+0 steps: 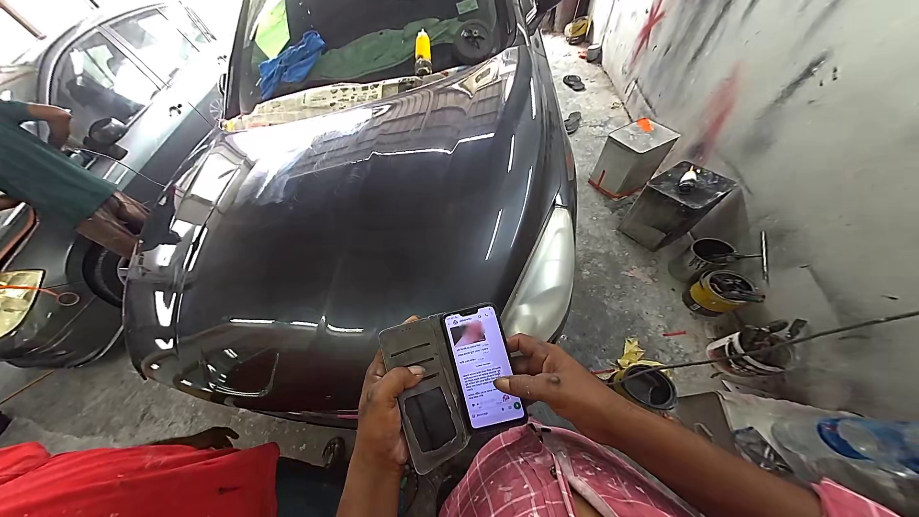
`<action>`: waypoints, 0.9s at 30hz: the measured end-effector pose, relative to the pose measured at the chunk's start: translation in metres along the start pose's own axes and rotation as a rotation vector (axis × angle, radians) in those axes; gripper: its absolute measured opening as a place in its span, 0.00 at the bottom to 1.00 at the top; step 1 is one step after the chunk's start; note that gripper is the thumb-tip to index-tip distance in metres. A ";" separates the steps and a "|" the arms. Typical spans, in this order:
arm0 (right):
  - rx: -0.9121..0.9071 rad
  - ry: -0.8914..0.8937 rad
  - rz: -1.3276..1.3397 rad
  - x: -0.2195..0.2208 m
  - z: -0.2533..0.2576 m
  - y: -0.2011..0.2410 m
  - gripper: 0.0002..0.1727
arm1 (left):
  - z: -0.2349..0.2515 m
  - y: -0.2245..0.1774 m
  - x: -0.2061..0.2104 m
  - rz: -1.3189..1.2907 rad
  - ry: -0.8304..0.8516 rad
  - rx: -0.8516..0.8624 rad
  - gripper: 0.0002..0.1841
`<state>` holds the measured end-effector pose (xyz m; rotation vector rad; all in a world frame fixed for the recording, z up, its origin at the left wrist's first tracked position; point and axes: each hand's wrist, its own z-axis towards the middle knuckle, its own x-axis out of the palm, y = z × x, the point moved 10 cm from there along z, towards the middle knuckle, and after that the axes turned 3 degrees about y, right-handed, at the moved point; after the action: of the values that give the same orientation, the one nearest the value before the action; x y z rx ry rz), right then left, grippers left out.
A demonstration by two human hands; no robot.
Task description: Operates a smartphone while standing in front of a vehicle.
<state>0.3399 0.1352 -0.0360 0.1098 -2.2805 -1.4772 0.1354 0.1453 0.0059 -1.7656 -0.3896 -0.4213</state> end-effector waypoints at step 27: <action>0.002 0.016 -0.002 -0.001 0.001 0.000 0.21 | 0.004 0.001 0.000 0.017 0.000 -0.011 0.33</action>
<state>0.3401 0.1361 -0.0367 0.1242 -2.2705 -1.4697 0.1367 0.1489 0.0041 -1.7785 -0.3730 -0.4123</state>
